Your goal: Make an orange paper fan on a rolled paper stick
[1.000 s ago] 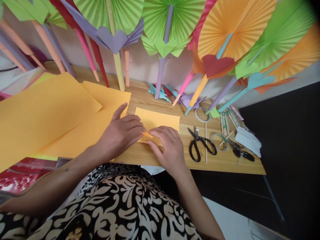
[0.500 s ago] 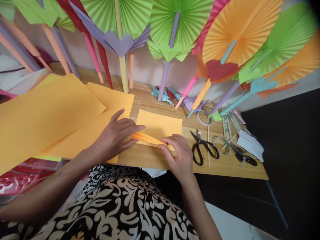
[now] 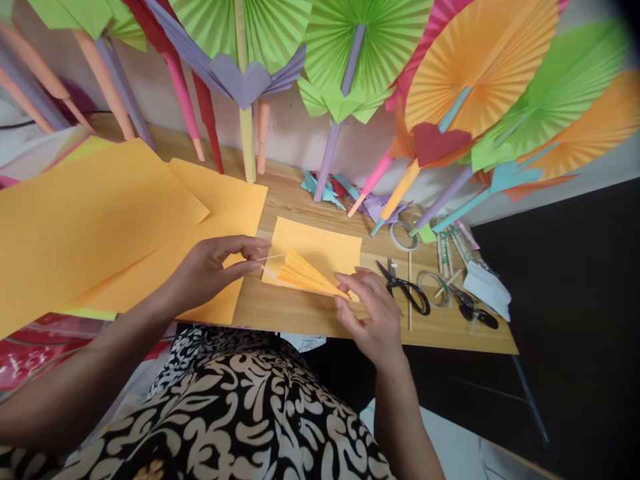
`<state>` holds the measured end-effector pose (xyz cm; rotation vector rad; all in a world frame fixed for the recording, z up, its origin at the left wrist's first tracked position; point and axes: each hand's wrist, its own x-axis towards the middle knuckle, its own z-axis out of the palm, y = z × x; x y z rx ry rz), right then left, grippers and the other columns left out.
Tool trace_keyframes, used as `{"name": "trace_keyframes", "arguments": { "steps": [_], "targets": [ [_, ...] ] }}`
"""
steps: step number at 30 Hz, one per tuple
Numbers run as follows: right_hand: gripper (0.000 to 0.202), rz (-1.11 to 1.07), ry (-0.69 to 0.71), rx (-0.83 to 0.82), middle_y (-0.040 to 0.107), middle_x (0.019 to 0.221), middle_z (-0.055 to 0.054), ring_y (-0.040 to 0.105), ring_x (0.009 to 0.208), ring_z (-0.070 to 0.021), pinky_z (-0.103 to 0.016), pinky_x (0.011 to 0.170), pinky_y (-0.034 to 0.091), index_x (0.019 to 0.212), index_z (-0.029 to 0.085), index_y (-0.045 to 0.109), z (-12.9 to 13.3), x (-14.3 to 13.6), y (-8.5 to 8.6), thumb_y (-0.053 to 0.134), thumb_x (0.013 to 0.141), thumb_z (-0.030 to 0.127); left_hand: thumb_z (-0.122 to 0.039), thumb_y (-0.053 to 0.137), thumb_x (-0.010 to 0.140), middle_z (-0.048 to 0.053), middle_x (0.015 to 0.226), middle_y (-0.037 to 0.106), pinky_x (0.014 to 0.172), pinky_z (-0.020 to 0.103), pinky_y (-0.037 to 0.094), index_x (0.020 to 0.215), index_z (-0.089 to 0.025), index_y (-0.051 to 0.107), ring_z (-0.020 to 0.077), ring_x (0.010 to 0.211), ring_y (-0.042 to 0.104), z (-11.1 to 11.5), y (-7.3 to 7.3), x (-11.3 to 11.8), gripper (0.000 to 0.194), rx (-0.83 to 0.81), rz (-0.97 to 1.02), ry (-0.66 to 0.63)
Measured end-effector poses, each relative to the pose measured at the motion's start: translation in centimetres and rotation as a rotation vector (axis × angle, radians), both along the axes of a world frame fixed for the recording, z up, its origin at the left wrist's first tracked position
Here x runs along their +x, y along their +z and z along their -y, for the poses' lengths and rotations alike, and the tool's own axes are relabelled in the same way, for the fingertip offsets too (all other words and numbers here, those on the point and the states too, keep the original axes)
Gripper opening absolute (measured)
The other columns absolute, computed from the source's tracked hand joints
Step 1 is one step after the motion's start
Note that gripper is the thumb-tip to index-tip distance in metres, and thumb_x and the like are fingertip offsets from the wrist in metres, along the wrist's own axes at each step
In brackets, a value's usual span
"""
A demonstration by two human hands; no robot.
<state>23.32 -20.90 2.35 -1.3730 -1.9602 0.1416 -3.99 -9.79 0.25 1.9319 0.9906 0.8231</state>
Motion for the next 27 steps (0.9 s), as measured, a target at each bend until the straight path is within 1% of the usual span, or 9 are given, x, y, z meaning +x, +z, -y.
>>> {"name": "trace_keyframes", "arguments": {
  "steps": [4,8,11,13,16,18,22,24,27],
  "targets": [
    [0.046,0.038,0.023,0.013,0.065,0.088,0.0,0.062,0.084,-0.0191,-0.05,0.099,0.049,0.129,0.029,0.058,0.3,1.0,0.1,0.06,0.088,0.009,-0.032,0.062,0.092,0.002,0.094,0.077,0.081,0.025,0.056,0.09,-0.024,0.074,0.0164,0.093,0.072,-0.2,0.1,-0.3,0.014,0.096,-0.013,-0.019],
    [0.046,0.064,0.01,0.02,0.065,0.089,-0.001,0.062,0.084,-0.0187,-0.05,0.101,0.049,0.129,0.028,0.058,0.4,1.6,0.3,0.061,0.087,0.009,-0.031,0.059,0.093,0.001,0.09,0.076,0.079,0.027,0.055,0.091,-0.025,0.074,0.0184,0.094,0.071,-0.5,0.1,-1.4,0.016,0.207,-0.094,0.017],
    [0.047,0.075,0.013,0.019,0.066,0.09,-0.001,0.062,0.085,-0.0191,-0.05,0.101,0.048,0.13,0.029,0.057,0.4,1.7,0.4,0.062,0.088,0.009,-0.032,0.057,0.094,0.002,0.092,0.075,0.081,0.031,0.056,0.093,-0.026,0.073,0.0201,0.095,0.071,-1.0,-0.5,-2.9,0.018,0.278,-0.181,0.057],
    [0.047,0.09,0.022,0.018,0.066,0.09,-0.001,0.062,0.085,-0.0191,-0.05,0.101,0.048,0.13,0.029,0.057,0.3,1.8,0.5,0.062,0.088,0.009,-0.032,0.055,0.094,0.004,0.098,0.075,0.085,0.036,0.056,0.096,-0.025,0.074,0.0227,0.097,0.07,-1.3,-0.7,-3.7,0.02,0.359,-0.265,0.127],
    [0.045,0.127,0.04,0.012,0.066,0.089,-0.001,0.062,0.085,-0.019,-0.049,0.102,0.047,0.129,0.026,0.058,0.2,1.7,0.7,0.062,0.088,0.009,-0.031,0.052,0.094,0.01,0.117,0.072,0.094,0.045,0.054,0.112,-0.023,0.072,0.0275,0.11,0.066,-1.2,-0.2,-4.2,0.028,0.438,-0.336,0.242],
    [0.043,0.145,0.051,0.011,0.065,0.089,-0.002,0.063,0.085,-0.019,-0.049,0.102,0.047,0.128,0.024,0.058,0.0,1.6,0.9,0.062,0.088,0.008,-0.031,0.051,0.096,0.011,0.13,0.067,0.102,0.046,0.051,0.126,-0.021,0.065,0.0275,0.12,0.063,-0.6,0.6,-3.6,0.035,0.389,-0.292,0.218],
    [0.043,0.177,0.083,0.023,0.066,0.089,-0.002,0.063,0.084,-0.0189,-0.048,0.102,0.046,0.127,0.023,0.058,-0.3,1.1,1.5,0.062,0.087,0.007,-0.038,0.051,0.099,0.009,0.145,0.059,0.11,0.041,0.047,0.141,-0.024,0.052,0.0242,0.133,0.055,0.7,1.5,-0.4,0.045,0.097,-0.074,-0.015],
    [0.043,0.2,0.102,0.03,0.066,0.088,-0.002,0.063,0.084,-0.019,-0.047,0.101,0.047,0.127,0.023,0.058,-0.4,0.9,1.9,0.063,0.087,0.007,-0.047,0.053,0.097,0.01,0.147,0.056,0.109,0.04,0.048,0.147,-0.024,0.045,0.0252,0.135,0.054,0.9,1.4,1.4,0.056,-0.033,0.016,-0.109],
    [0.043,0.227,0.117,0.034,0.067,0.087,-0.002,0.063,0.084,-0.0193,-0.047,0.101,0.046,0.128,0.023,0.058,-0.4,0.8,2.5,0.062,0.087,0.007,-0.056,0.049,0.096,0.014,0.135,0.064,0.098,0.038,0.054,0.153,-0.021,0.035,0.0267,0.125,0.061,1.0,0.9,3.1,0.068,-0.2,0.077,-0.209]
  ]
}}
